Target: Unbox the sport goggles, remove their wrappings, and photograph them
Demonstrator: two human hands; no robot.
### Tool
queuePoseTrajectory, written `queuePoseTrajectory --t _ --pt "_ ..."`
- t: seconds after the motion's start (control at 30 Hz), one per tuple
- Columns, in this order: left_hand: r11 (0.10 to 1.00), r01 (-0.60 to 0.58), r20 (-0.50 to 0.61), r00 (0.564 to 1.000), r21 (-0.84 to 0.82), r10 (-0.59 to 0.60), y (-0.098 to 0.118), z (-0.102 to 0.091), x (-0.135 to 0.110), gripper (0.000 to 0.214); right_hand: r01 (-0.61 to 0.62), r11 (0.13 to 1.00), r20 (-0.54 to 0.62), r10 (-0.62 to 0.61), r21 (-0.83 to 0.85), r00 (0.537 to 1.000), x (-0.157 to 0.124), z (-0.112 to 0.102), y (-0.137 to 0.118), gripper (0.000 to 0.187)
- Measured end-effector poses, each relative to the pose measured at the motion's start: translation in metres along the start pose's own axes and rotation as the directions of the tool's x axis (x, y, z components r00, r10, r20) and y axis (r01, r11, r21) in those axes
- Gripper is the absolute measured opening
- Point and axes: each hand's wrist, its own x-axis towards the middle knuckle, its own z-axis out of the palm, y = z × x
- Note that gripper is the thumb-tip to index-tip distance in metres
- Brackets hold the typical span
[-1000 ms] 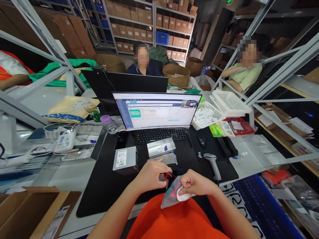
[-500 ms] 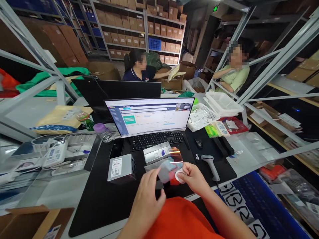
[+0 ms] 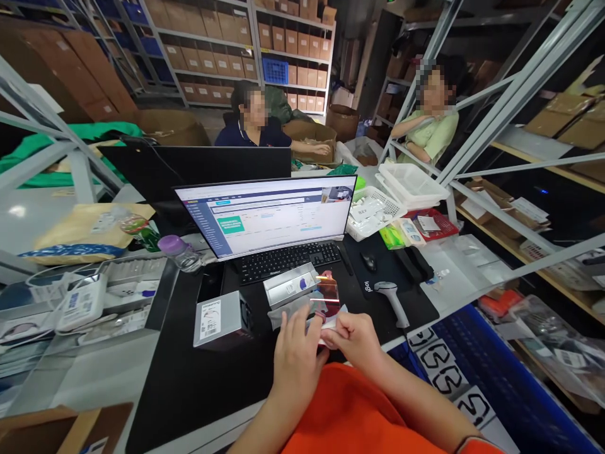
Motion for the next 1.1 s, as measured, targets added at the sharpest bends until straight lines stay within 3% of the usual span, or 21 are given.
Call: queuePoseTrajectory --t 0.17,0.23,0.33,0.43,0.5,0.63,0.73,0.8,0.9,0.97,1.1 --pt "0.998 0.030 -0.071 0.997 -0.052 -0.034 0.006 0.000 0.003 0.039 0.098 0.995 -0.010 -0.098 0.015 0.995 -0.006 0.001 -0.006 0.053" --pt "0.996 0.024 -0.098 0.995 -0.091 -0.033 0.005 -0.002 0.003 0.034 0.085 0.995 -0.033 -0.083 0.051 0.996 -0.006 -0.001 -0.010 0.055" --pt "0.976 -0.055 -0.053 0.998 -0.213 0.044 -0.002 -0.007 0.001 0.030 -0.077 0.966 -0.045 0.091 0.247 0.995 0.000 -0.015 -0.015 0.061" --pt "0.934 -0.151 -0.021 0.988 -0.324 0.152 -0.013 -0.015 -0.001 0.031 -0.239 0.855 -0.008 0.273 0.461 0.962 0.013 -0.033 -0.020 0.065" --pt "0.933 -0.182 -0.028 0.983 -0.311 0.183 -0.018 -0.017 -0.002 0.028 -0.264 0.792 -0.006 0.320 0.550 0.947 0.019 -0.036 -0.022 0.066" --pt "0.983 -0.113 -0.165 0.982 -0.144 0.088 -0.019 -0.012 -0.002 0.022 -0.193 0.781 -0.124 0.326 0.594 0.937 0.016 -0.011 -0.028 0.060" --pt "0.996 -0.075 -0.344 0.937 -0.052 0.053 -0.014 -0.004 -0.003 0.020 -0.124 0.860 -0.233 0.269 0.495 0.935 0.001 0.022 -0.030 0.056" --pt "0.998 -0.046 -0.404 0.915 -0.042 0.025 -0.013 0.000 -0.004 0.015 -0.072 0.918 -0.297 0.199 0.389 0.934 -0.006 0.038 -0.031 0.055" --pt "0.998 -0.047 -0.440 0.898 -0.051 0.020 -0.016 0.002 -0.006 0.011 -0.044 0.926 -0.292 0.163 0.375 0.943 -0.002 0.042 -0.032 0.058" --pt "0.995 -0.103 -0.462 0.882 -0.007 0.089 -0.019 0.001 -0.005 0.017 -0.100 0.837 -0.197 0.240 0.538 0.951 0.010 0.034 -0.036 0.062" --pt "0.977 -0.187 -0.461 0.862 0.100 0.212 -0.023 -0.004 -0.002 0.023 -0.199 0.536 -0.002 0.350 0.820 0.937 0.037 0.018 -0.045 0.068"
